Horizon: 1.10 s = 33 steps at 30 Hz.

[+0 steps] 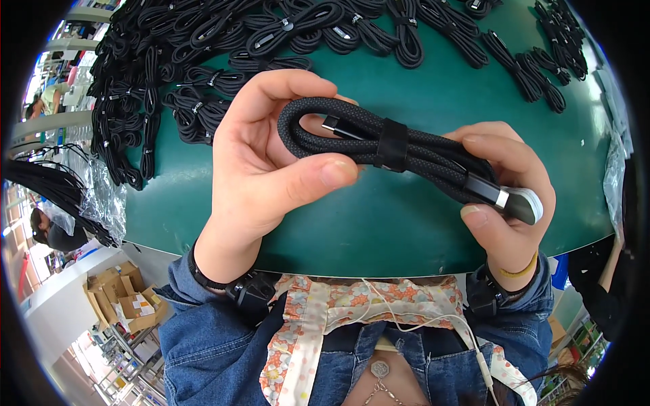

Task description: The person picks up a bundled cable from the table, turns it over to inspect it, and sets it back down, repeating this process for several other cables.

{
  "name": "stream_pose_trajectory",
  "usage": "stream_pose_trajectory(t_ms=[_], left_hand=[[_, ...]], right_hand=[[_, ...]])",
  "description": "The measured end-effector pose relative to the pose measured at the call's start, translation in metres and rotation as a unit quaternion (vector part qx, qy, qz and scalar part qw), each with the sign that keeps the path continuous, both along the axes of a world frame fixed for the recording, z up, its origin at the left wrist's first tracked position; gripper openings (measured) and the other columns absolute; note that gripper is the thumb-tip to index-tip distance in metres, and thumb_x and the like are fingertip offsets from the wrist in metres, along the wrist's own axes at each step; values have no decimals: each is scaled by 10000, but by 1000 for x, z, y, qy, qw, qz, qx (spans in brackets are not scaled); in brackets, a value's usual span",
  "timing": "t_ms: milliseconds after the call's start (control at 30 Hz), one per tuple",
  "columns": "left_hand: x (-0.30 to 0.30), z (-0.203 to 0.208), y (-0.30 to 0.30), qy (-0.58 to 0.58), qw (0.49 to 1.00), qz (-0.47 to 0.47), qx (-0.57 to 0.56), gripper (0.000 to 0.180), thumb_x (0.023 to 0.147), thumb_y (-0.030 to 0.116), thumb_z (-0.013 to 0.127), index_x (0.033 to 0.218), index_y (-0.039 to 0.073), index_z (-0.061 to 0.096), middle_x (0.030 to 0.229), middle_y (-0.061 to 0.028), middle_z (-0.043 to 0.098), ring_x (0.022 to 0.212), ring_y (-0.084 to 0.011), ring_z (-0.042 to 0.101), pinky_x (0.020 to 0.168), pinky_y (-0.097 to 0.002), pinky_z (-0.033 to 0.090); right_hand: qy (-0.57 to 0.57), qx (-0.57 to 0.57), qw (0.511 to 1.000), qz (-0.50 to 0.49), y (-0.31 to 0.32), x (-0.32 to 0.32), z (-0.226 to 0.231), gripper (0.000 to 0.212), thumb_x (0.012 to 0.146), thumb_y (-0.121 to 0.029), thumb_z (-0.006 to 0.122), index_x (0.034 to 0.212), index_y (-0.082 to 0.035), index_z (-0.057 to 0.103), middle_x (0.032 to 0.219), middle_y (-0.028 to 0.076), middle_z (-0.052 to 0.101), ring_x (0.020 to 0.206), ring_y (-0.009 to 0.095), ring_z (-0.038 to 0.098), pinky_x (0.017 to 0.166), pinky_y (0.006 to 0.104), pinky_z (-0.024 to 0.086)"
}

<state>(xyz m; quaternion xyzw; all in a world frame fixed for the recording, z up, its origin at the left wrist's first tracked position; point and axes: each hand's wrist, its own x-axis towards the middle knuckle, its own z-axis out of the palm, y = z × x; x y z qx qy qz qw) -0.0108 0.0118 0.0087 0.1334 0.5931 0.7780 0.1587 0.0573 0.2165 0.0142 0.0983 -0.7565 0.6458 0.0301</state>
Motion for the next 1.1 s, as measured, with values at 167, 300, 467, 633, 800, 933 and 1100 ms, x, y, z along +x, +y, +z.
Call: stream_pose_trajectory(t_ms=[167, 300, 467, 633, 800, 933, 1100], left_hand=[[-4, -2, -4, -65, 990, -73, 98, 431, 647, -21, 633, 1017, -31, 411, 870, -134, 543, 715, -164, 572, 656, -251, 484], [-5, -5, -2, -72, 989, -77, 102, 394, 680, -10, 610, 1019, -31, 409, 827, -127, 553, 670, -154, 575, 636, -242, 486], [-5, -12, -2, -105, 985, -90, 105, 364, 709, 10, 589, 1022, -30, 408, 806, -120, 557, 668, -153, 579, 625, -238, 492], [-5, -16, 2, -164, 974, -102, 120, 326, 743, 27, 558, 1027, -28, 407, 802, -114, 559, 676, -162, 585, 616, -245, 500], [-4, -20, 4, -203, 963, -120, 135, 284, 769, 43, 531, 1019, -28, 415, 797, -109, 559, 683, -168, 587, 612, -245, 505], [-3, -25, 6, -229, 954, -137, 140, 258, 782, 65, 522, 1003, -27, 426, 790, -108, 556, 685, -169, 586, 607, -241, 507], [-1, -25, 10, -248, 951, -135, 123, 230, 793, 94, 514, 975, -28, 442, 780, -108, 552, 681, -167, 582, 599, -240, 509]], right_hand=[[-12, -11, 1000, -25, -2, 1, 2, 430, 647, -166, 610, 982, 66, 473, 938, 185, 479, 860, 234, 497, 781, 314, 390], [-22, -13, 999, -30, -3, 1, 4, 427, 648, -186, 611, 965, 66, 479, 915, 173, 482, 842, 222, 495, 767, 300, 390], [-25, -14, 999, -40, -3, 1, 4, 422, 654, -223, 606, 939, 64, 485, 877, 147, 480, 782, 184, 480, 709, 267, 384], [-26, 7, 998, -54, -2, 2, 7, 429, 660, -277, 606, 906, 58, 497, 811, 113, 477, 688, 134, 449, 606, 232, 357], [3, 32, 998, -61, 0, 1, 3, 463, 671, -348, 605, 873, 56, 505, 733, 83, 467, 565, 85, 415, 488, 199, 313], [-23, 0, 995, -100, -4, 3, 4, 507, 681, -402, 596, 855, 65, 502, 693, 69, 450, 484, 59, 390, 421, 175, 284], [-15, -1, 994, -109, -5, 3, 2, 532, 689, -428, 586, 845, 73, 497, 677, 63, 436, 428, 42, 360, 371, 161, 258]])
